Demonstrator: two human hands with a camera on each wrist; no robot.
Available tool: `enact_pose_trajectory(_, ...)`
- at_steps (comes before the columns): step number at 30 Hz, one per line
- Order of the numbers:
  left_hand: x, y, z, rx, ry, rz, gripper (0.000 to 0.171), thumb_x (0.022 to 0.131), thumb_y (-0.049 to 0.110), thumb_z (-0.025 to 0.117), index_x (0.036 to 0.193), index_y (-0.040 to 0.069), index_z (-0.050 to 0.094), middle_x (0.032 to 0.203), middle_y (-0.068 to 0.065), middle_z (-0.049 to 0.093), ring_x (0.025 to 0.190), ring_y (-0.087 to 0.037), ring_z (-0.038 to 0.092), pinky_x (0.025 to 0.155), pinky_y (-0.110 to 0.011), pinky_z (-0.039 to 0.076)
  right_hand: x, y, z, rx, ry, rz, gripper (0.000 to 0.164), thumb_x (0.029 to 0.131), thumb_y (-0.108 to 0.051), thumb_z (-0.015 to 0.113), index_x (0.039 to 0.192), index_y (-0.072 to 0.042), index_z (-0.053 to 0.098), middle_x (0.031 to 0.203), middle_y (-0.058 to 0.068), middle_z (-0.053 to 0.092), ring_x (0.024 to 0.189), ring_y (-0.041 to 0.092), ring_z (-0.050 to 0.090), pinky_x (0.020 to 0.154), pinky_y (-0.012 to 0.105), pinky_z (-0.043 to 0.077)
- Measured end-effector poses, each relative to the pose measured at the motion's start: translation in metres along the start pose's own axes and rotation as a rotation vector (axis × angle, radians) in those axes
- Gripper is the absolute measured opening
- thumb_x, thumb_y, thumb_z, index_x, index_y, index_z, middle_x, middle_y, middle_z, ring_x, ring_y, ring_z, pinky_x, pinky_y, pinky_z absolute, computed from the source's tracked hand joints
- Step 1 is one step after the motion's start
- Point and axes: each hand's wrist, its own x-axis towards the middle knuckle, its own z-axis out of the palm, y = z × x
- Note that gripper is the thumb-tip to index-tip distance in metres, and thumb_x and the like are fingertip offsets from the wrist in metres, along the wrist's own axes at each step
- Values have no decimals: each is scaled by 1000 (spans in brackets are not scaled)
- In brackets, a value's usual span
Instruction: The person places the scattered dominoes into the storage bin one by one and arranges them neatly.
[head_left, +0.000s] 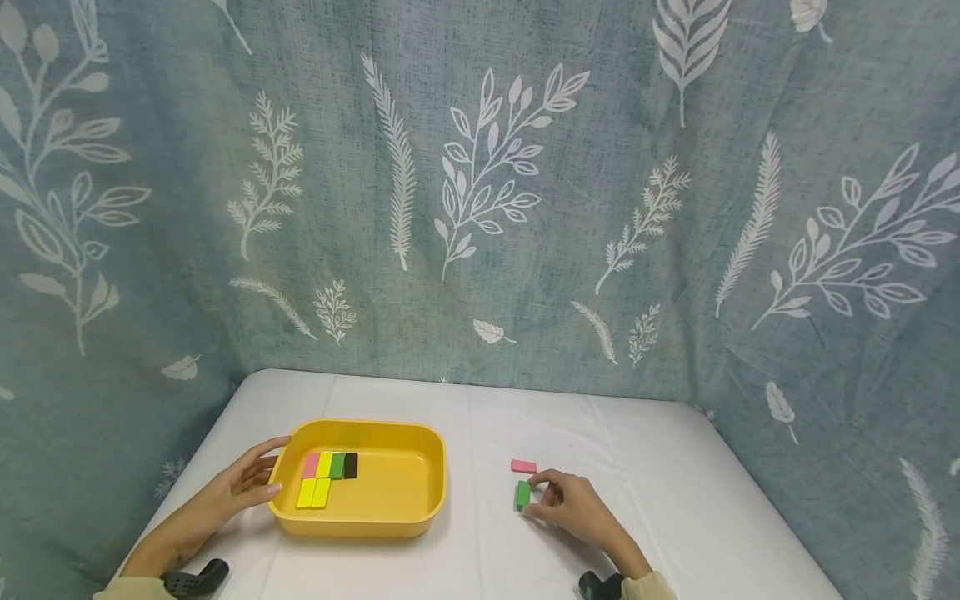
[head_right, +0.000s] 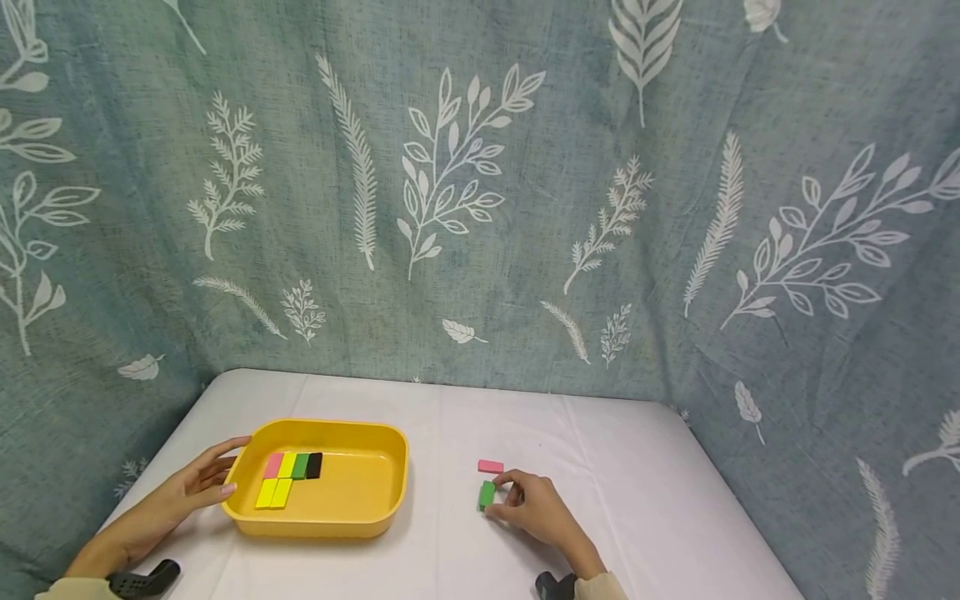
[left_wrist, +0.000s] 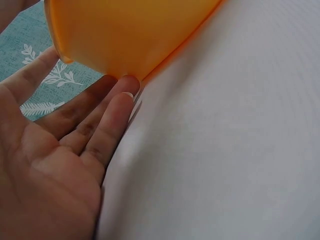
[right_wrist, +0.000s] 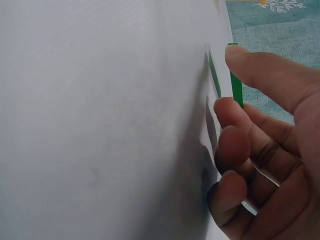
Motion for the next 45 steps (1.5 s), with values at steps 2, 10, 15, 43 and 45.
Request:
enact_pose_trajectory(2,0,0,0,1,-1,2,84,98,33,70,164,23,19,162,-27,29,146,-48,32,109,-77,26,1,-1,0,-4,8,-6,46,84,-37,86,117,-9,71,75,-6,62,60,7,52,51,23,44)
enact_pose_trajectory(10,1,-2,-1,7,-2,12,83,99,33,70,164,25,20,162,-26,29,146,-48,32,109,-77,27,5,-6,0,-7,14,-22,46,86,-41,84,118,-11,71,74,-8,63,56,6,52,49,23,45)
enact_pose_trajectory(15,2,-2,-1,1,0,14,82,99,33,70,164,25,21,161,-26,31,145,-48,33,108,-76,29,8,-11,-1,13,-3,-41,47,87,-40,83,122,-11,70,74,-8,64,54,5,52,49,22,45)
enact_pose_trajectory(43,6,0,-7,-15,-12,23,81,99,31,70,164,23,22,161,-26,31,145,-47,33,109,-75,29,39,-58,2,-50,11,-168,42,89,-36,82,121,-11,70,76,-11,63,62,7,52,56,23,45)
enact_pose_trajectory(45,6,0,-7,-17,-13,20,81,99,31,70,164,24,22,161,-26,30,145,-47,32,109,-75,29,41,-61,3,-42,5,-172,42,90,-36,81,122,-12,70,75,-12,64,61,8,52,56,23,45)
